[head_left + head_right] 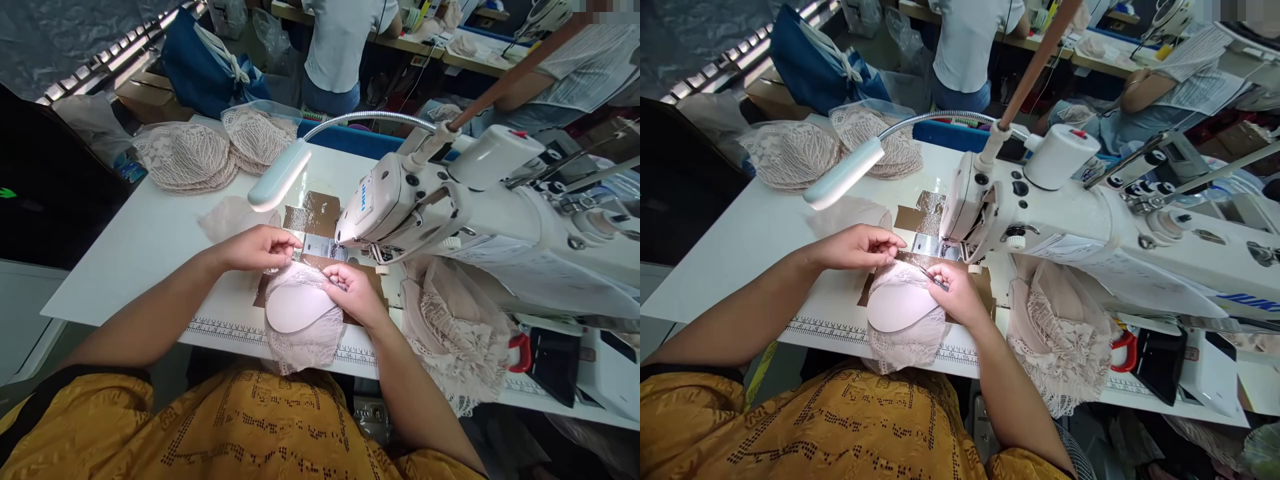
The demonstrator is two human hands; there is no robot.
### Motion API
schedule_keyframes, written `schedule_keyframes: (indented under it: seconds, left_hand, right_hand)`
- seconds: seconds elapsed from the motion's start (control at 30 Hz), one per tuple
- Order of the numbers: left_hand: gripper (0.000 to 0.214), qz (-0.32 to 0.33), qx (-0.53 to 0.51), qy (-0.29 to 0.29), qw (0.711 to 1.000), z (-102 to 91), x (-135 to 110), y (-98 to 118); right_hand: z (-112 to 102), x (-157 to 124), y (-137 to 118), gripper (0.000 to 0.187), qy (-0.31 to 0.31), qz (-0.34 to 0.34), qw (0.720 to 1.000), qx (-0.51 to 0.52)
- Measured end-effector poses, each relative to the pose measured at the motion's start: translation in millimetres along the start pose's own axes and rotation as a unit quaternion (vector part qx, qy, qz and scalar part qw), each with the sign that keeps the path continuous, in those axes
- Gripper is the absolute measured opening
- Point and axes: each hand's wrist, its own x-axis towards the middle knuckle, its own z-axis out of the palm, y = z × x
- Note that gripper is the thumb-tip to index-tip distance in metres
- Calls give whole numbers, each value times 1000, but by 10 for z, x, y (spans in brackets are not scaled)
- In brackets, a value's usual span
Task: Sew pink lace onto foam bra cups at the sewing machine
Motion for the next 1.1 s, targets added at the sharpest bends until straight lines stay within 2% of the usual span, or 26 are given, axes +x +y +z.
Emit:
schedule_keyframes:
  seconds: [0.13, 0.23, 0.33, 0.4, 0.43, 0.5, 0.57, 0.63, 0.7, 0.87, 0.97, 1.03, 1.1]
  left_hand:
    - [35, 18, 31, 79, 996, -70, -52, 37]
    - [40, 11, 139, 134, 981, -176, -60, 94]
    - [47, -24, 271, 198, 942, -300, 4, 66]
    - [55, -65, 312, 228, 920, -368, 79, -5]
    - [59, -88, 312, 235, 916, -393, 119, -46]
    - [62, -126, 287, 231, 921, -421, 186, -124]
    - [53, -144, 254, 220, 931, -420, 220, -181]
    - [37, -138, 229, 207, 941, -393, 208, -217]
    - [24, -122, 196, 195, 953, -347, 156, -235]
    - [27, -51, 96, 145, 983, -192, 7, -217]
    - [25, -6, 43, 109, 993, -93, -6, -170]
    - [22, 21, 11, 86, 996, -33, 8, -136]
    - [20, 36, 0, 69, 997, 18, 22, -105]
  right_hand:
    - [-19, -23, 0, 12, 2, -8, 1000, -19]
    - [-52, -29, 42, 11, 11, -11, 998, -67]
    - [-80, -41, 103, 14, 96, -36, 977, -189]
    - [-61, -69, 114, 19, 165, -91, 950, -250]
    - [-33, -89, 104, 21, 174, -132, 940, -263]
    - [59, -134, 55, 24, 113, -228, 930, -267]
    - [165, -165, -13, 24, -13, -301, 914, -273]
    - [226, -176, -75, 25, -124, -325, 895, -278]
    - [199, -181, -123, 25, -185, -299, 895, -275]
    - [-153, -284, -237, 20, -222, -138, 930, -258]
    - [-306, -352, -299, 17, -249, -94, 944, -193]
    - [-315, -343, -318, 11, -196, -71, 967, -145]
    - [-255, -275, -316, 16, -96, -46, 987, -122]
